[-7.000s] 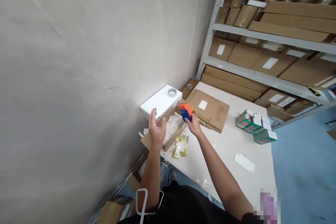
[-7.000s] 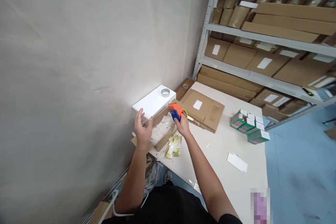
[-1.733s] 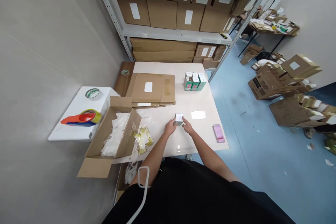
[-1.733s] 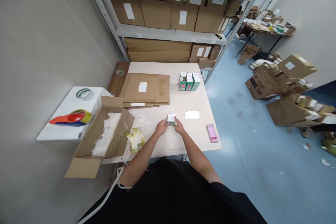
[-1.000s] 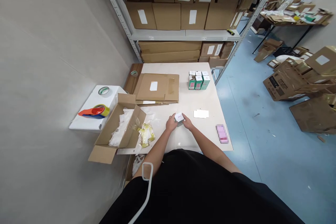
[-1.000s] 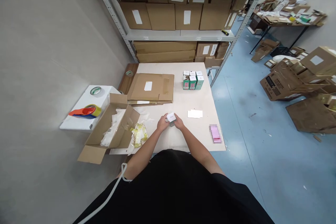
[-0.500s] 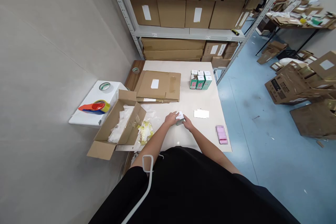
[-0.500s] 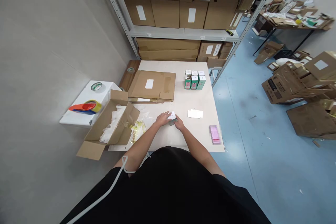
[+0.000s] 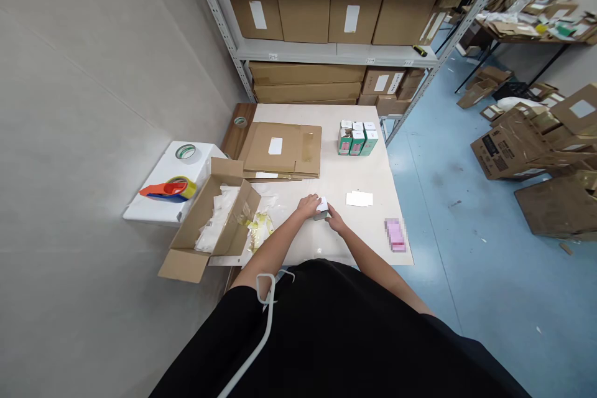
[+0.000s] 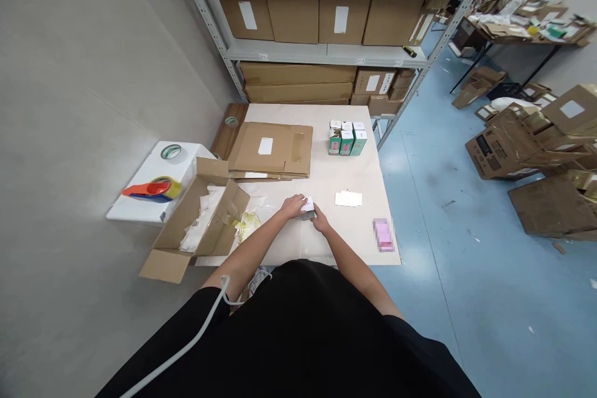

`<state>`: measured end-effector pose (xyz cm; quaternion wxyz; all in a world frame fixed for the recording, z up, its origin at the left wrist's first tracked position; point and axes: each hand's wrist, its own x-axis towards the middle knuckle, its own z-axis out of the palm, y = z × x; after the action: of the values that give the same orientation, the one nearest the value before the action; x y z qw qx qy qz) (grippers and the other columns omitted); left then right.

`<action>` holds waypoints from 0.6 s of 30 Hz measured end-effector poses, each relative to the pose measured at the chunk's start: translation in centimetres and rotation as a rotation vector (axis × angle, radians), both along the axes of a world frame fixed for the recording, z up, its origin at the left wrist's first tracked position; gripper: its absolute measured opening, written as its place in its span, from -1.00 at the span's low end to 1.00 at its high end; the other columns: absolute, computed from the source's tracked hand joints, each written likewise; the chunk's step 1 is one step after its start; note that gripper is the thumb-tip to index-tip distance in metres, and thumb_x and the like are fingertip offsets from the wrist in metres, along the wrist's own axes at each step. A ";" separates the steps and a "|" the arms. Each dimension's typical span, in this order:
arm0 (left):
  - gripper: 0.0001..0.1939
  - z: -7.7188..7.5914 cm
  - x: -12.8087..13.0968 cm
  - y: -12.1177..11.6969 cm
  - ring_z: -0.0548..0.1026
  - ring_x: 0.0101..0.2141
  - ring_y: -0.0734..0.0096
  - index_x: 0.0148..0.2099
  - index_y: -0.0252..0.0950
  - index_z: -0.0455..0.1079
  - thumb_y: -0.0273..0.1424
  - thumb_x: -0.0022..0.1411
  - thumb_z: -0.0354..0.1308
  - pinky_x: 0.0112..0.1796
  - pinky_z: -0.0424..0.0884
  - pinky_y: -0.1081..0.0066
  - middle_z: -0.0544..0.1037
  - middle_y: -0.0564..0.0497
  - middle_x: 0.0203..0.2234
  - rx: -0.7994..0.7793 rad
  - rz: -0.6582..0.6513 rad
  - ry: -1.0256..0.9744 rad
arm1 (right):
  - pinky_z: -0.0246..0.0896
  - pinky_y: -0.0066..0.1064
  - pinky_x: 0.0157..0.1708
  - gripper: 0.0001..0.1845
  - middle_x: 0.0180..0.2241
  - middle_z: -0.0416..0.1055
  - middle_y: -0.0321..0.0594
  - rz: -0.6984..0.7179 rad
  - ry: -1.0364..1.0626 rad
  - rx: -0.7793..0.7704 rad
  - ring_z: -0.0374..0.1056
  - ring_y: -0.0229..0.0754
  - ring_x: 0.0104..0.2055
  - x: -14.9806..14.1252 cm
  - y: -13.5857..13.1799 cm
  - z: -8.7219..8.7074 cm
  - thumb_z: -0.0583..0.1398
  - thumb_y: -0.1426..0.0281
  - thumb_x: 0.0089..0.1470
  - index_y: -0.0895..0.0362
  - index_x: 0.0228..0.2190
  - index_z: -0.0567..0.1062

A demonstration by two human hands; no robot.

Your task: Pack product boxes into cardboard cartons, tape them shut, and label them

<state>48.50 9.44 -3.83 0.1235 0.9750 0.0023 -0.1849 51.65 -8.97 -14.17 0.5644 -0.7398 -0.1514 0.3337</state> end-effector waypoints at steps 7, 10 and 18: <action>-0.55 0.0 1.4 0.8 0.54 0.08 -0.04 0.19 -0.29 0.46 -0.31 0.28 0.24 0.07 0.41 0.17 0.52 -0.28 0.10 0.001 -0.103 0.038 | -0.01 -0.12 0.45 0.06 0.45 0.16 -0.28 -0.028 0.089 0.036 0.08 -0.08 0.49 0.2 0.3 0.6 0.15 0.56 -0.10 -0.01 0.45 0.14; -0.45 0.1 1.6 2.1 0.50 0.16 0.03 0.30 -0.23 0.39 -0.30 0.29 0.21 0.13 0.38 0.23 0.53 -0.20 0.18 -0.037 -0.156 0.042 | 0.01 -0.10 0.44 0.06 0.45 0.15 -0.25 -0.040 0.131 0.034 0.10 -0.04 0.48 -0.1 0.6 0.8 0.15 0.57 -0.11 0.00 0.44 0.16; -0.36 0.2 1.6 3.7 0.55 0.13 0.09 0.45 -0.18 0.26 -0.21 0.37 0.08 0.10 0.40 0.30 0.59 -0.12 0.16 -0.169 -0.134 0.049 | 0.04 -0.02 0.41 0.06 0.43 0.20 -0.24 -0.019 0.125 -0.016 0.14 0.05 0.46 -1.6 0.0 0.8 0.18 0.52 -0.08 -0.05 0.46 0.12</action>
<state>50.14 13.17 -3.61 0.1928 0.9543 -0.0753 -0.2158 50.04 -8.92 -13.35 0.5699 -0.7234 -0.1060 0.3750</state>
